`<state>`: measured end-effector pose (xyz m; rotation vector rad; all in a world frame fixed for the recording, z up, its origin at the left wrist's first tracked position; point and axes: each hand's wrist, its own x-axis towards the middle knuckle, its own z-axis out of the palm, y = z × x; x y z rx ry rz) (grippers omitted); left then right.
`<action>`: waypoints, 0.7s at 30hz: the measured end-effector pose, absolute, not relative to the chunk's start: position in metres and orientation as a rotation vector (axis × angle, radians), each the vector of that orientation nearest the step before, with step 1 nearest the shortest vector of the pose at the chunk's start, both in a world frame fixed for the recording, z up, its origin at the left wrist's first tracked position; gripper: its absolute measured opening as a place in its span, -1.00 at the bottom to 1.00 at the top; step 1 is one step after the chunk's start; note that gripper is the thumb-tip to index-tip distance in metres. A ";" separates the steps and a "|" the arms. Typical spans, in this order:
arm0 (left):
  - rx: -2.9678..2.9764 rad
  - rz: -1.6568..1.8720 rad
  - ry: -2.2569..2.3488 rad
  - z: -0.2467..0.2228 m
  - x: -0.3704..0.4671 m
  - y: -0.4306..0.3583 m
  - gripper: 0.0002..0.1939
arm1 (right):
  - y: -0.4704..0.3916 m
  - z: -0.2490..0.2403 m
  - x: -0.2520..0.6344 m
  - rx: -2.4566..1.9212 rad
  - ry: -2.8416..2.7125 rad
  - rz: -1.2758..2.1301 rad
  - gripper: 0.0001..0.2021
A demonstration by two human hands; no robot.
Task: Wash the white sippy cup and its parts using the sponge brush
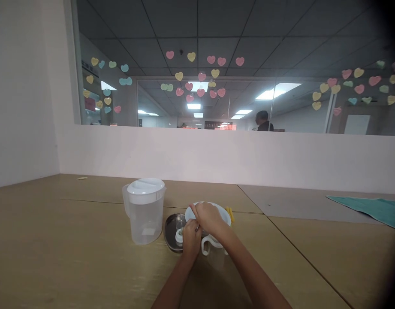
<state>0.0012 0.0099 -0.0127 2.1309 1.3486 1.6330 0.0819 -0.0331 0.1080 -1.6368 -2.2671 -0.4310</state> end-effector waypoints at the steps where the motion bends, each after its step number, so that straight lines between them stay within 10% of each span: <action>1: 2.129 1.637 1.364 -0.013 0.001 0.010 -0.74 | -0.031 0.106 0.083 -1.625 -2.267 -0.435 -0.53; 21: 2.165 1.652 1.378 -0.006 -0.003 0.006 -0.68 | -0.015 0.097 0.096 -1.511 -2.365 -0.411 -0.60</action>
